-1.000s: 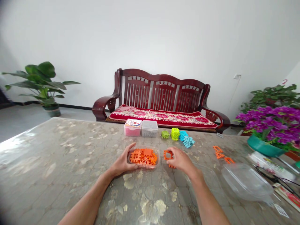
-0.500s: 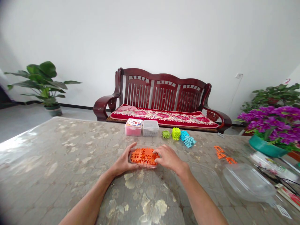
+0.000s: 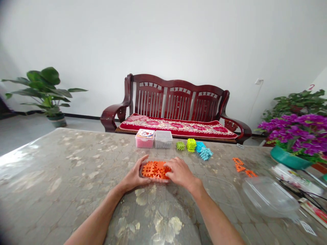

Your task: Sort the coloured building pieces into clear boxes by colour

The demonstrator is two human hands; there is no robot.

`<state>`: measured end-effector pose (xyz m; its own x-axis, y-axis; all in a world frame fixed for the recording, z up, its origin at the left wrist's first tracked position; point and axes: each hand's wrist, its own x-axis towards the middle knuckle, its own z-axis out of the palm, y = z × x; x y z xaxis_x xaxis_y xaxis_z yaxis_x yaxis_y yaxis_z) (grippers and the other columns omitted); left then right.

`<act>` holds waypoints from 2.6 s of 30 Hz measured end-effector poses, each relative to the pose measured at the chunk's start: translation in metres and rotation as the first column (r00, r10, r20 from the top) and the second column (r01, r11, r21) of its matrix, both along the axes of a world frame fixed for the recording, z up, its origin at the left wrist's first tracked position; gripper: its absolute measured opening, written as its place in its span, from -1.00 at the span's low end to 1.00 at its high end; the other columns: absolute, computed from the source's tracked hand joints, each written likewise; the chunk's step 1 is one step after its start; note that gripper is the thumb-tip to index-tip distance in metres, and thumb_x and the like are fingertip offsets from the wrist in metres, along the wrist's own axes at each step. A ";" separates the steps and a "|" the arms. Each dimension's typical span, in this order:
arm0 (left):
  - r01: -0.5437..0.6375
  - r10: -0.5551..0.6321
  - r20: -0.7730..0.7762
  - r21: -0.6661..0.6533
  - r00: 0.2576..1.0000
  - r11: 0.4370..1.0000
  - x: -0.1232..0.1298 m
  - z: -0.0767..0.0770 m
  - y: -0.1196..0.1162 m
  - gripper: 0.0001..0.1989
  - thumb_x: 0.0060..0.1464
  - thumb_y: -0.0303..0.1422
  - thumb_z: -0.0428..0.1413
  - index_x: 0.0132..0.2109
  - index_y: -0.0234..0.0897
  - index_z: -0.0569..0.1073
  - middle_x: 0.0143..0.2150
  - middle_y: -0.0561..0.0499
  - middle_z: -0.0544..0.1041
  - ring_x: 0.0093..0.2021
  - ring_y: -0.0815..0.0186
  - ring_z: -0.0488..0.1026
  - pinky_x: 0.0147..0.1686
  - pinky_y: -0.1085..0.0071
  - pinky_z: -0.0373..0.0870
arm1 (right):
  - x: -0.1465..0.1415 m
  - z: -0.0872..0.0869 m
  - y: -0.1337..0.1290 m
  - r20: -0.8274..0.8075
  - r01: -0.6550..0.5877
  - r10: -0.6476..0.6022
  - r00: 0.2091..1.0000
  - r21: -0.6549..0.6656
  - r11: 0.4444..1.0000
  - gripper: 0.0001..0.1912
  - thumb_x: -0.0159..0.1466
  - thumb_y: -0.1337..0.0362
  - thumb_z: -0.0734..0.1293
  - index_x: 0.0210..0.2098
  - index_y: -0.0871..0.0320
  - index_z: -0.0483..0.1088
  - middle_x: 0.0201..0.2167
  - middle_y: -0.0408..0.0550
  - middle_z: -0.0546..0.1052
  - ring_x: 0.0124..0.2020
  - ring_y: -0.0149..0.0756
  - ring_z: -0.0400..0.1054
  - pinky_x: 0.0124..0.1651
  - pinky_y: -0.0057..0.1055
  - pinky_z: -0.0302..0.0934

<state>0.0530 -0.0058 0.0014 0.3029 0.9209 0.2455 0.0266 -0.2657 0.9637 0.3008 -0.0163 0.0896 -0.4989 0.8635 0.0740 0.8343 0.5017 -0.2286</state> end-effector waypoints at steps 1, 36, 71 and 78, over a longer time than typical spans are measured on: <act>-0.001 0.001 -0.004 0.000 1.000 1.000 0.000 0.000 0.000 0.13 -0.25 -0.09 0.45 0.37 -0.27 0.06 0.24 -0.26 0.32 0.24 -0.09 0.33 0.25 -0.01 0.29 | -0.002 0.000 -0.001 0.006 -0.014 0.014 1.000 0.007 1.000 -0.63 0.18 0.34 0.37 -0.01 0.07 0.51 -0.05 -0.03 0.57 0.02 -0.15 0.32 0.13 -0.25 0.14; -0.053 0.059 -0.083 0.070 0.995 0.996 0.000 0.000 0.001 0.09 -0.24 -0.14 0.44 0.36 -0.26 0.08 0.23 -0.24 0.32 0.19 -0.06 0.37 0.20 -0.01 0.34 | -0.022 0.000 -0.004 -0.069 -0.045 0.054 0.996 0.130 0.990 -0.74 0.36 0.21 0.25 -0.18 0.00 0.60 0.17 -0.05 0.44 0.26 -0.09 0.12 0.32 -0.07 -0.01; 0.001 -0.001 -0.014 -0.015 1.000 1.000 0.000 0.002 -0.001 0.12 -0.25 -0.14 0.45 0.37 -0.28 0.06 0.23 -0.25 0.33 0.23 -0.07 0.35 0.22 0.02 0.33 | 0.059 -0.017 -0.007 -0.014 0.286 -0.286 0.958 0.021 0.958 -0.41 0.09 0.33 0.33 0.15 0.15 0.37 0.10 0.12 0.50 0.09 -0.02 0.39 0.17 -0.18 0.20; -0.035 0.036 -0.049 0.013 0.998 0.999 0.001 0.004 -0.002 0.11 -0.24 -0.12 0.44 0.37 -0.26 0.07 0.23 -0.24 0.33 0.22 -0.07 0.35 0.22 0.02 0.32 | -0.017 0.023 -0.005 -0.084 0.070 -0.064 0.994 0.077 0.995 -0.45 0.10 0.32 0.35 0.11 0.10 0.41 0.05 0.04 0.53 0.06 -0.11 0.38 0.13 -0.26 0.20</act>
<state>0.0535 -0.0076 0.0054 0.2819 0.9283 0.2424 0.0832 -0.2753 0.9577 0.2841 -0.0214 0.1122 -0.4296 0.8846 0.1815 0.8470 0.4644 -0.2587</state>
